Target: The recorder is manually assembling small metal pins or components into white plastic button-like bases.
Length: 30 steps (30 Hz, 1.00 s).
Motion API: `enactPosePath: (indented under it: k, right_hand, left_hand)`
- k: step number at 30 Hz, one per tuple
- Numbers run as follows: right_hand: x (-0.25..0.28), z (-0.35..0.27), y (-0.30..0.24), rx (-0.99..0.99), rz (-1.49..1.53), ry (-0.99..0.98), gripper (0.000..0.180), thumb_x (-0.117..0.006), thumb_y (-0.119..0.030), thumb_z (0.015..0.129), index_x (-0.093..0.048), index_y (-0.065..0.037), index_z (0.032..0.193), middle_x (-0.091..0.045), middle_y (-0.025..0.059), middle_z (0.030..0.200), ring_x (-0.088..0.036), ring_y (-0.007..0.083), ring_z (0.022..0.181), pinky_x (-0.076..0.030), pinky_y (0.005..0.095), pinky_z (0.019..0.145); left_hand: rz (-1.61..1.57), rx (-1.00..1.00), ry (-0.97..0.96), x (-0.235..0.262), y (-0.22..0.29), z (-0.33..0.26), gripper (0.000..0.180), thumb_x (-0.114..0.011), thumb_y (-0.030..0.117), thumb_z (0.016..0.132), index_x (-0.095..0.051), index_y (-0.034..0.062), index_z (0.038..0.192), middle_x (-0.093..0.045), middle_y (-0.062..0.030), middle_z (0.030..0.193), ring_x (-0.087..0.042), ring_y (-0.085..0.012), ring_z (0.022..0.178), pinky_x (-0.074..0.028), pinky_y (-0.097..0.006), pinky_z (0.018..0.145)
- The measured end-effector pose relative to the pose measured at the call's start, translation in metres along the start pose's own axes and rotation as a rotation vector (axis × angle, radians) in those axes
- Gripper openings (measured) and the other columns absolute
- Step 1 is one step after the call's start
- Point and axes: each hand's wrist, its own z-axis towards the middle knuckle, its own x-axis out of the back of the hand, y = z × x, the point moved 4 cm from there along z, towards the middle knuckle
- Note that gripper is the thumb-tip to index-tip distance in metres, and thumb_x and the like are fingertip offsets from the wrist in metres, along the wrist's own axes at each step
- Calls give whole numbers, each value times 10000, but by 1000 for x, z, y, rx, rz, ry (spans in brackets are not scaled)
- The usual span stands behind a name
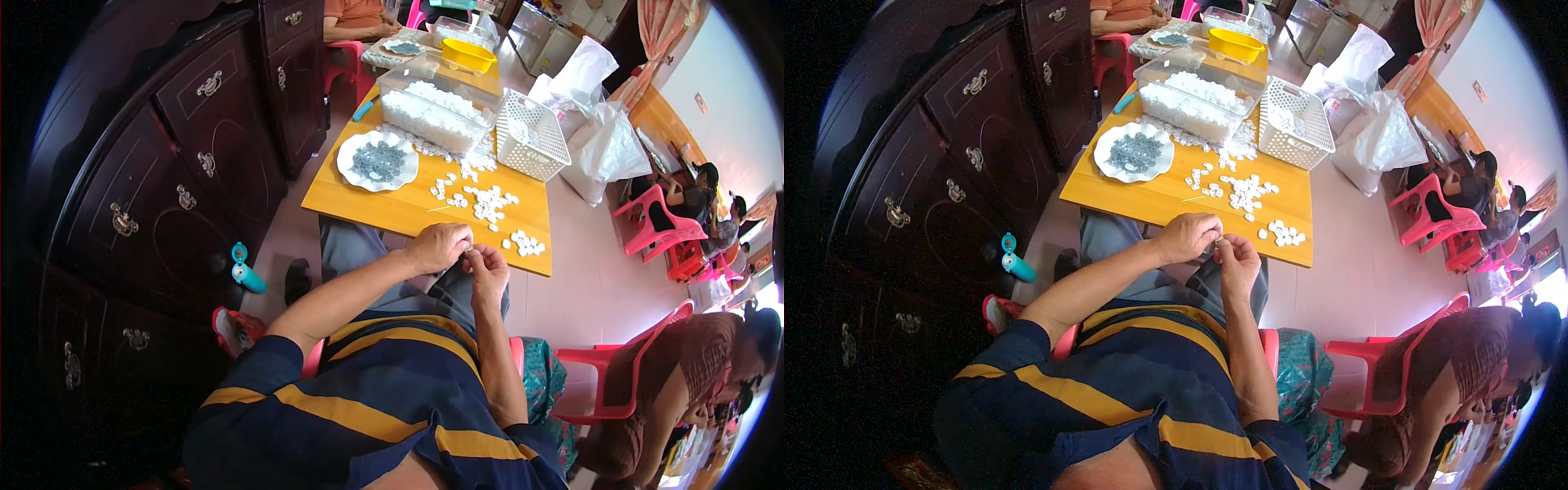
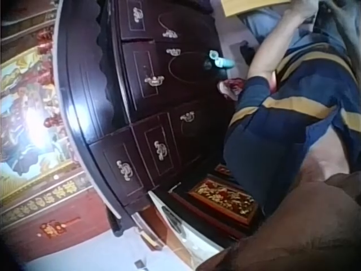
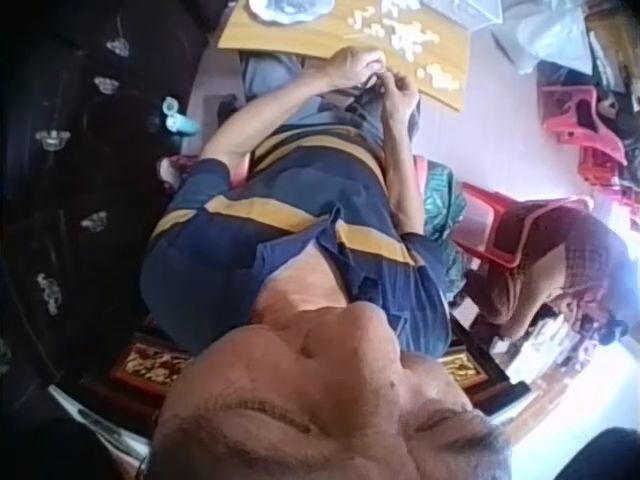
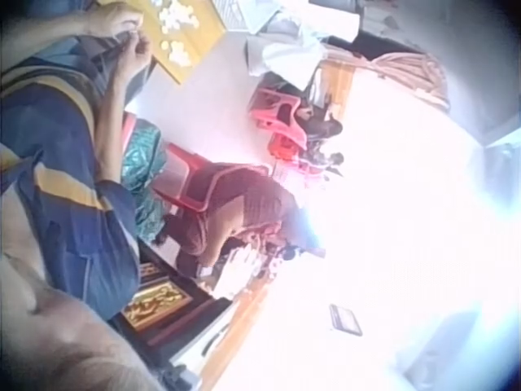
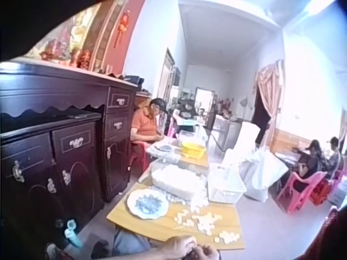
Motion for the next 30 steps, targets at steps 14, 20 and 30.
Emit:
enactPosePath:
  k: [14,20,30]
  right_hand:
    - [-1,-4,-1,-28,69,33,83,-676,-35,958,-670,19,1021,-688,34,810,-616,87,669,-482,211,621]
    - [0,-2,1,-34,17,10,91,-693,-46,953,-673,-2,1030,-694,27,835,-632,96,672,-501,212,639]
    - [-1,-1,-1,-55,63,25,89,-686,-43,954,-671,4,1028,-688,30,823,-625,96,672,-502,218,640]
  left_hand:
    - [-75,47,-11,0,3,1,143,-589,149,959,-633,14,944,-683,-198,876,-675,-386,844,-524,-452,747]
    - [-52,13,-9,1,6,1,123,-591,130,948,-632,13,940,-683,-198,866,-672,-386,832,-524,-448,744]
    - [-74,35,2,-1,2,3,118,-607,118,947,-650,9,960,-696,-177,864,-690,-326,784,-538,-401,714]
